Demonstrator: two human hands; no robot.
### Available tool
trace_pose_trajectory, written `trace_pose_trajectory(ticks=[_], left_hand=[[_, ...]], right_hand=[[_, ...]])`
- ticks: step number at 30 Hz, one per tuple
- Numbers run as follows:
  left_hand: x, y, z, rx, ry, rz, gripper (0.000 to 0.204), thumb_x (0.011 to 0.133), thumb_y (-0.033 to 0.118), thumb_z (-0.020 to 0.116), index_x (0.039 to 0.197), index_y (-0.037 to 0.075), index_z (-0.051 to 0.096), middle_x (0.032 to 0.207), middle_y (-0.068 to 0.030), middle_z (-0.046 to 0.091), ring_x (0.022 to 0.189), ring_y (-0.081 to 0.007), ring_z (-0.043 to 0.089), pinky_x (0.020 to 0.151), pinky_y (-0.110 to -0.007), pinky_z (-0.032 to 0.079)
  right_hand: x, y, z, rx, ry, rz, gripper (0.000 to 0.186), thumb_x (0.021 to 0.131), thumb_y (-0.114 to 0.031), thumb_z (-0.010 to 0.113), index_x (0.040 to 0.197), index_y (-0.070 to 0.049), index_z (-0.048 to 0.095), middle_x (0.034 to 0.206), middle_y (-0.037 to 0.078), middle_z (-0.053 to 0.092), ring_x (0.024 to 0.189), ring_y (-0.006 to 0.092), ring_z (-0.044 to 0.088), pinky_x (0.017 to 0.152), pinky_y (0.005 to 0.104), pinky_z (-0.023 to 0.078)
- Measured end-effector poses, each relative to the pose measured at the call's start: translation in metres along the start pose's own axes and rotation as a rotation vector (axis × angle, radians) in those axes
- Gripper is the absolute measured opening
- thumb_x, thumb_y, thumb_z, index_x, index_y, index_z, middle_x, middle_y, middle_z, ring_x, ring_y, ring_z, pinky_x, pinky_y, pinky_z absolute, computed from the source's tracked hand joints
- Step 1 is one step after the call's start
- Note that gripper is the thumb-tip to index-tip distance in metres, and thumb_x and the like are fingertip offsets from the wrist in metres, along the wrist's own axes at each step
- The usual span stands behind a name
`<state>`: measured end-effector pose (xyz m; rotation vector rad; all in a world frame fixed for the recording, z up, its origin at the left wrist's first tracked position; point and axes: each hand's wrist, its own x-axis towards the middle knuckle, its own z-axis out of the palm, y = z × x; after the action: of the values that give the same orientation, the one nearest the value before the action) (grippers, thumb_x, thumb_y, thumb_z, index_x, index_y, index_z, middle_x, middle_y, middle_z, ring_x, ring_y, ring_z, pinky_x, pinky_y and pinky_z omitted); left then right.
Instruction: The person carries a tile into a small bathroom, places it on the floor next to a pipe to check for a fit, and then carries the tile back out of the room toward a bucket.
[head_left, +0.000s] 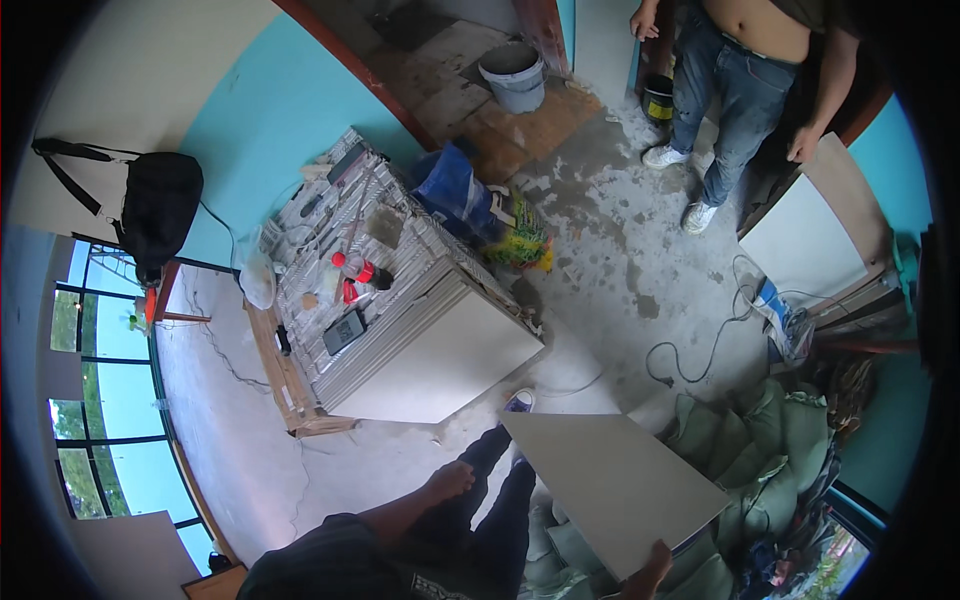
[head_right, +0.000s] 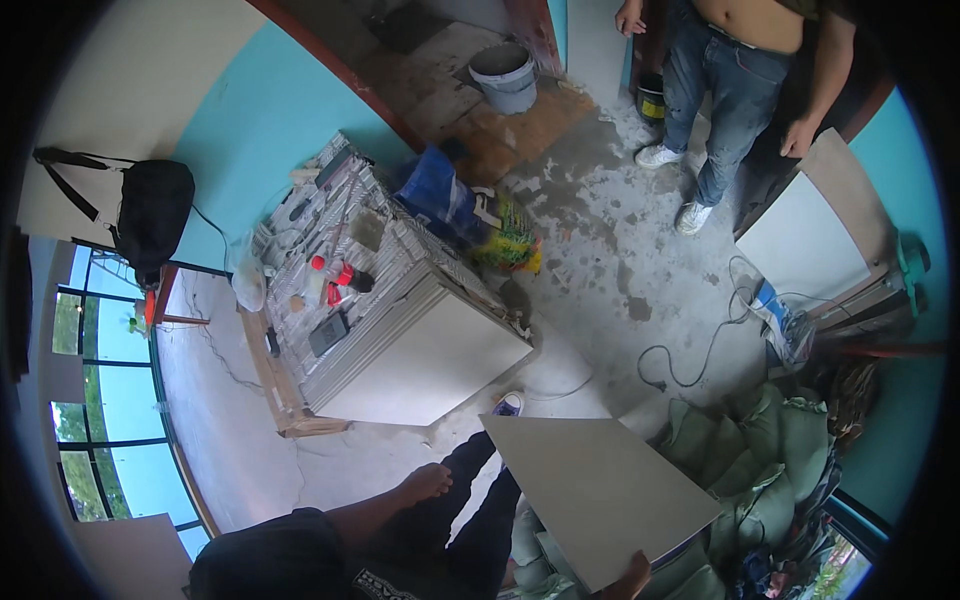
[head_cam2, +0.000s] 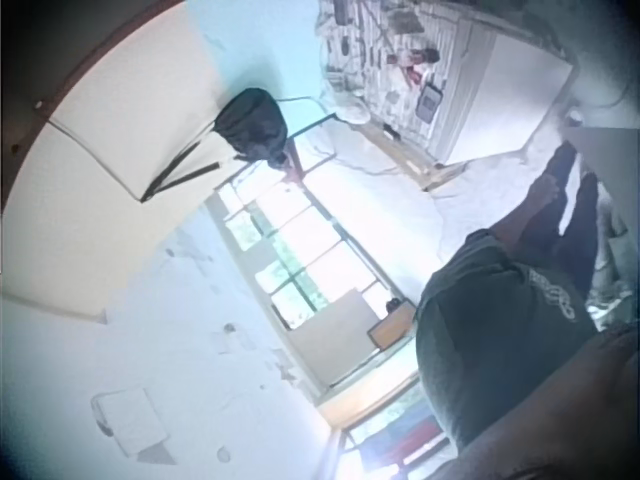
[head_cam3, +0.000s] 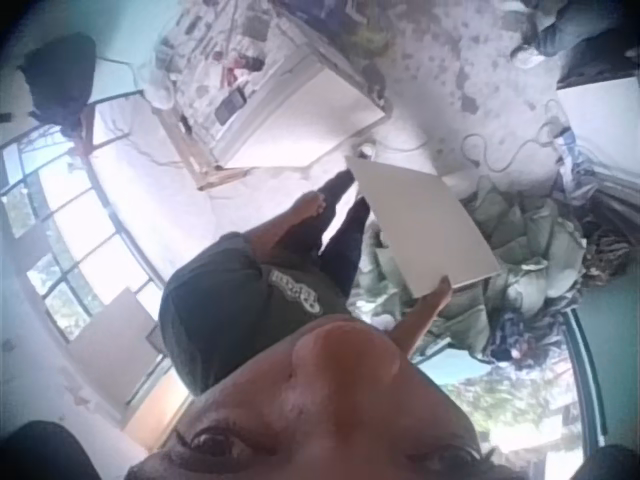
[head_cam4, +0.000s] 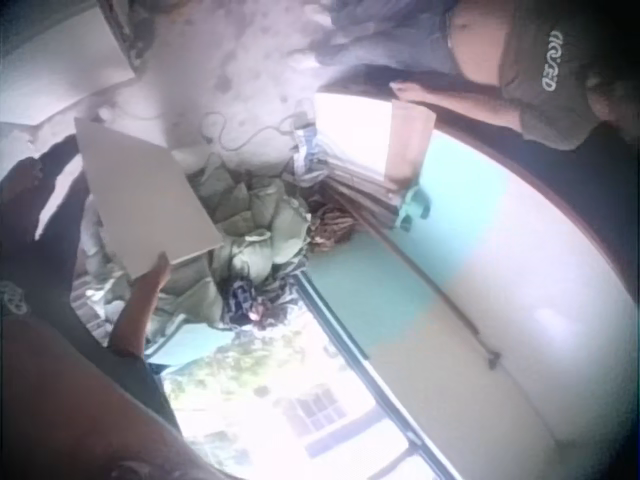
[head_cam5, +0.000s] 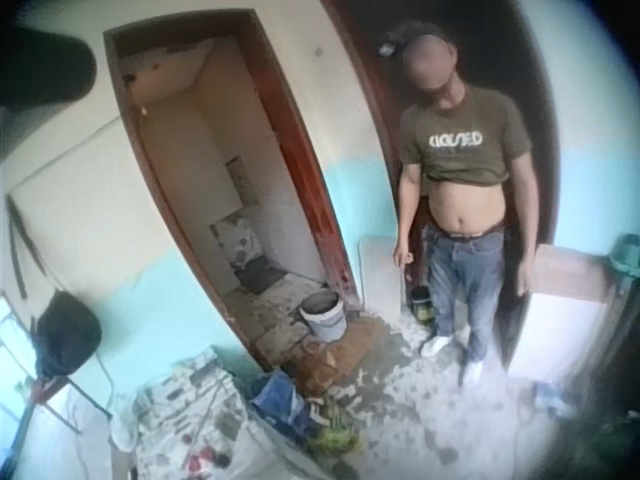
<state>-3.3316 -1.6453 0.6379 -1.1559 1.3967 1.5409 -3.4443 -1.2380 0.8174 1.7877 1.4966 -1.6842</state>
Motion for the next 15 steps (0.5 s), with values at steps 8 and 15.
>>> trace_pose_trajectory(ticks=[8, 15], left_hand=[[0.017, -0.020, -0.006, -0.249, -0.155, -0.039, 0.039, 0.096, 0.040, 0.050, 0.118, 0.008, 0.055, 0.102, -0.0054, 0.064, 0.086, -0.0137, 0.062, 0.076, -0.031, 0.051], [0.025, -0.013, -0.010, -0.289, -0.167, 0.011, 0.037, 0.095, 0.039, 0.053, 0.117, 0.009, 0.055, 0.101, -0.0056, 0.066, 0.083, -0.0150, 0.064, 0.074, -0.031, 0.051]], right_hand=[[0.048, 0.021, -0.011, -0.001, 0.046, 0.056, 0.050, 0.087, -0.024, 0.057, 0.122, 0.011, 0.048, 0.111, 0.021, 0.056, 0.099, 0.0349, 0.057, 0.085, 0.0477, 0.050], [0.074, 0.017, -0.013, -0.015, 0.086, 0.070, 0.050, 0.086, -0.023, 0.058, 0.121, 0.010, 0.048, 0.112, 0.020, 0.056, 0.100, 0.0346, 0.057, 0.085, 0.0478, 0.049]])
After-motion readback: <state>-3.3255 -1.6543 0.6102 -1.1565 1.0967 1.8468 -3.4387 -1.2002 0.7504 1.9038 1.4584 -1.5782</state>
